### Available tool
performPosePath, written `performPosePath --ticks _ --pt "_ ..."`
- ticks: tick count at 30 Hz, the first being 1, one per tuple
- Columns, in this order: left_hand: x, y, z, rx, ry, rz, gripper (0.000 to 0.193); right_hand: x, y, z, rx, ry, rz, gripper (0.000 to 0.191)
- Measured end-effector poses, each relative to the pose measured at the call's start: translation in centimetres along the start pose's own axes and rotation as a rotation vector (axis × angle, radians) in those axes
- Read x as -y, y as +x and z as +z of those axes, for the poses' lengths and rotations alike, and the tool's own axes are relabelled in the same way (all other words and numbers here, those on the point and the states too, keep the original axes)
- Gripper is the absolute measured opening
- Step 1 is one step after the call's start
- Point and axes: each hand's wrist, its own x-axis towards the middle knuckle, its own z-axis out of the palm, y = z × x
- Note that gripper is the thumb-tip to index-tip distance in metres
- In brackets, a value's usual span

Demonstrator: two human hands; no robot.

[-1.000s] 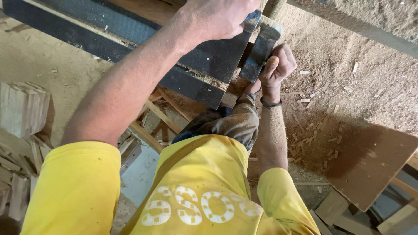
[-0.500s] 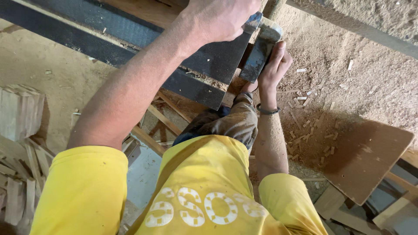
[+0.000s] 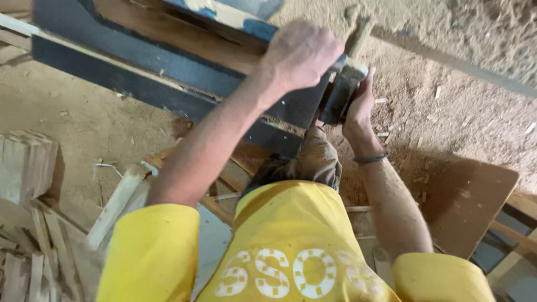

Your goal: The person picks up rough wooden boards from a stack and feeds them through a stationary jointer/planer machine, guiding each board by hand as it is planed. Planed boards are placed onto a wooden rack beside the machine, and the person repeats this for several boards.

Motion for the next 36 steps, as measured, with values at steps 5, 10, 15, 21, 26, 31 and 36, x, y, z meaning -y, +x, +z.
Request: performPosePath --ticks 5,10,15,21,26,31,36 --pt "0.6 0.0 -2.4 -0.029 -0.062 -0.028 0.009 -0.1 1.0 0.1 0.000 0.090 0.157 0.046" --pt "1.3 -0.3 -2.9 0.127 -0.223 -0.057 0.011 2.0 2.4 -0.6 0.096 -0.048 0.399 0.044" --pt "2.0 -0.1 -1.5 0.003 -0.352 -0.157 0.027 3.0 3.7 -0.3 0.208 -0.477 0.461 0.043" --pt "-3.7 -5.7 -0.8 -0.993 0.002 -0.244 0.029 1.7 3.5 2.3 0.287 -0.972 0.122 0.041" --pt "-14.9 -27.4 4.5 -0.817 -1.141 -0.624 0.049 -2.4 -0.3 6.1 0.466 -1.269 -0.004 0.040" --pt "-19.3 -51.6 12.0 -1.330 -0.754 -2.092 0.029 -8.5 -6.0 6.9 0.699 -1.572 0.035 0.039" --pt "-18.4 -68.6 18.2 -1.677 -0.571 -2.746 0.073 -11.4 -10.4 7.3 0.925 -1.831 0.057 0.038"
